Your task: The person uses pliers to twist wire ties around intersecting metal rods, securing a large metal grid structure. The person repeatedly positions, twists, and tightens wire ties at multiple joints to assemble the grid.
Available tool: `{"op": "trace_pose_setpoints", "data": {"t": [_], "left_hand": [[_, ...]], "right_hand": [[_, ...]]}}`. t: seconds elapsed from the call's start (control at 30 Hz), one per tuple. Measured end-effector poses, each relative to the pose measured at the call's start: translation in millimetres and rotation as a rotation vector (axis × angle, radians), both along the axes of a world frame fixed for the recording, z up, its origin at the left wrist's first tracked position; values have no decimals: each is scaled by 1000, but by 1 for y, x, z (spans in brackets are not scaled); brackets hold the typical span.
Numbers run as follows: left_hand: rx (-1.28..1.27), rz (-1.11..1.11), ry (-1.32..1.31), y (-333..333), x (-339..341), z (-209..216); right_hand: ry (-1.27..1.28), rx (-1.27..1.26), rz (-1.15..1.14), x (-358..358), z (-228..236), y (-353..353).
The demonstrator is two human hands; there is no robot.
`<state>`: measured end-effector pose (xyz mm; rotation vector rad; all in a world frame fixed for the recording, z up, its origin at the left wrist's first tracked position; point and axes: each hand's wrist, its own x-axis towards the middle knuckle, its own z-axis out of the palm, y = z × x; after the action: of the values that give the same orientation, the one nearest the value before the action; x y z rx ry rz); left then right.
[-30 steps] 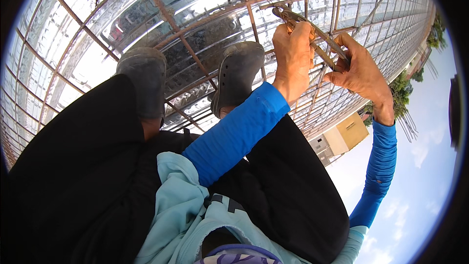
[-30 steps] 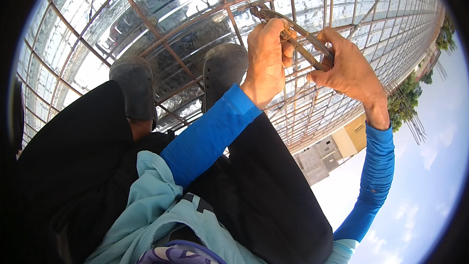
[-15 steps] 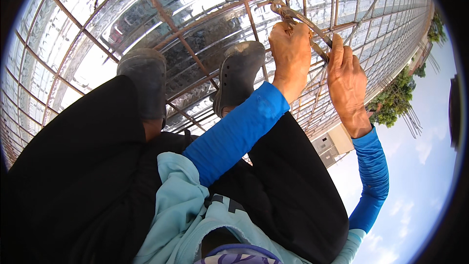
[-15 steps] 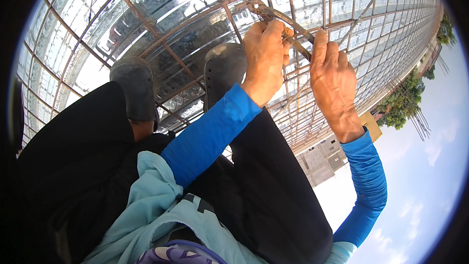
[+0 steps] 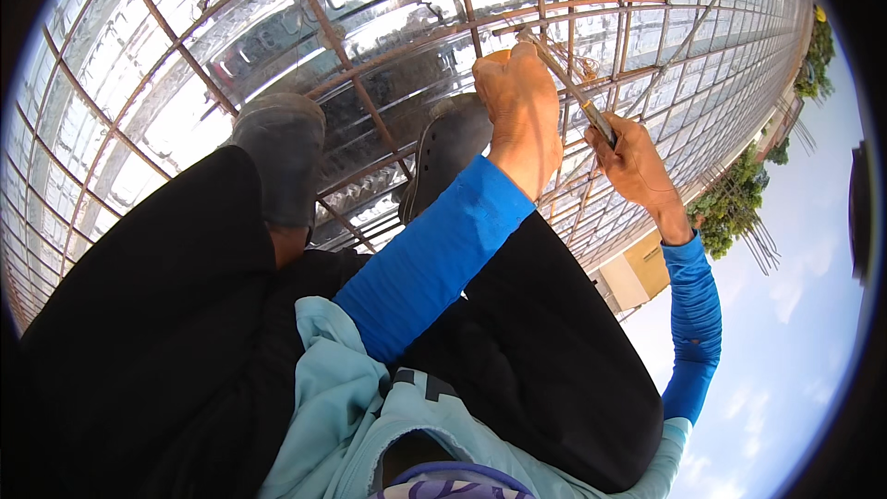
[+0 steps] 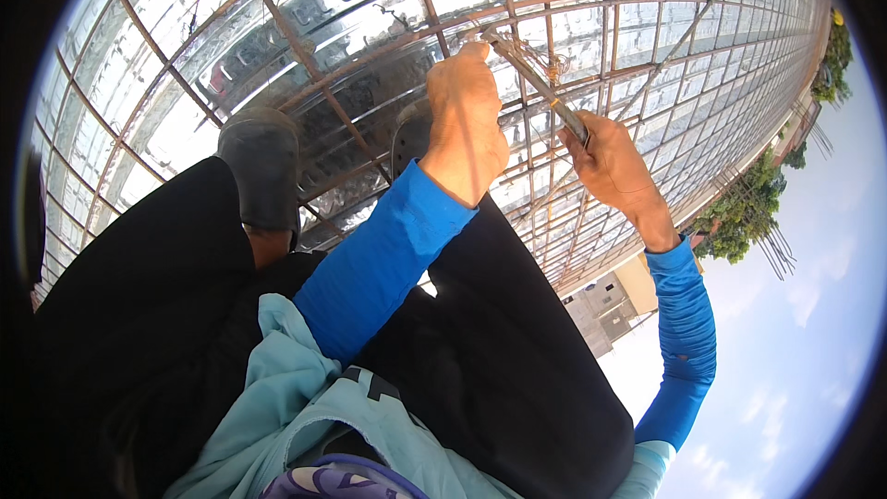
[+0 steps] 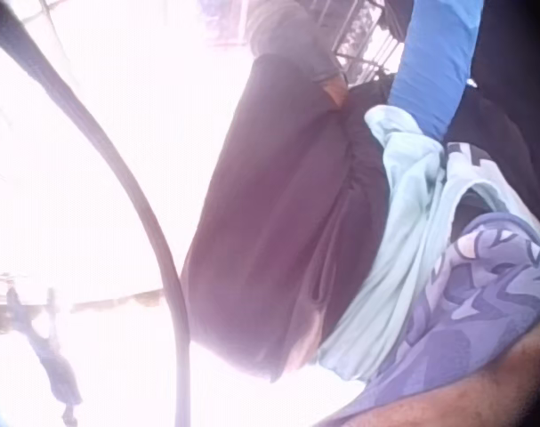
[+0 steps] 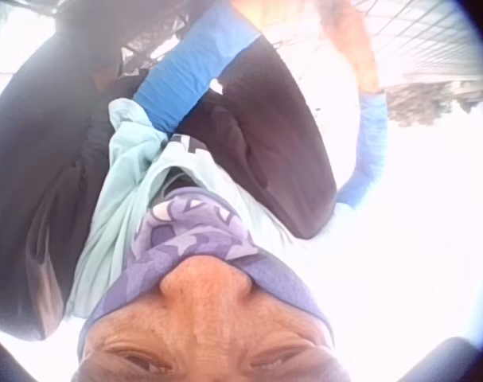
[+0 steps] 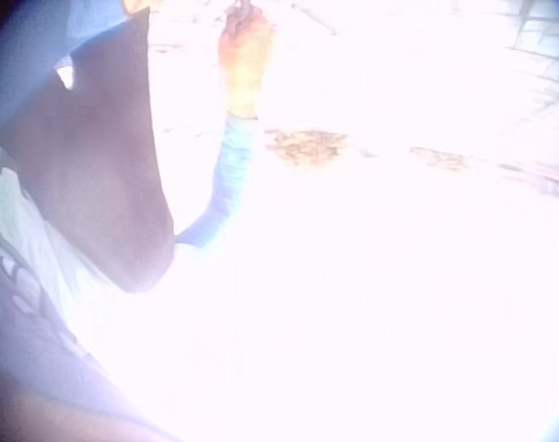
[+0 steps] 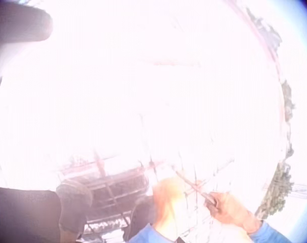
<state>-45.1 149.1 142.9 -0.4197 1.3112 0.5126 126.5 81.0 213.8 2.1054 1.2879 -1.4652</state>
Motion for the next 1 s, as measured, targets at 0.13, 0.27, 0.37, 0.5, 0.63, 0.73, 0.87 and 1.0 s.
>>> {"op": "trace_pose_setpoints", "data": {"t": [0.13,0.27,0.37,0.5,0.63,0.73,0.87,1.0], "left_hand": [[48,-101,-237,-17,0,-21],[182,-203,-275,-39,20,-13],[236,-114,-255,-53,30,-21],[225,-98,-290,-47,29,-18],[294,-108,-239,-46,34,-18],[298,-132,-136,-46,43,-14],[350,-148,10,-53,51,-16],[414,-422,42,-51,41,-24]], "right_hand": [[215,-334,-464,2,4,12],[382,-492,-784,2,1,4],[461,-508,-911,1,2,-3],[394,-437,-862,-7,2,-1],[92,-275,-574,-11,4,-8],[-312,-42,-52,-33,13,-19],[-623,118,318,-51,10,-30],[-722,172,489,-51,14,-24]]}}
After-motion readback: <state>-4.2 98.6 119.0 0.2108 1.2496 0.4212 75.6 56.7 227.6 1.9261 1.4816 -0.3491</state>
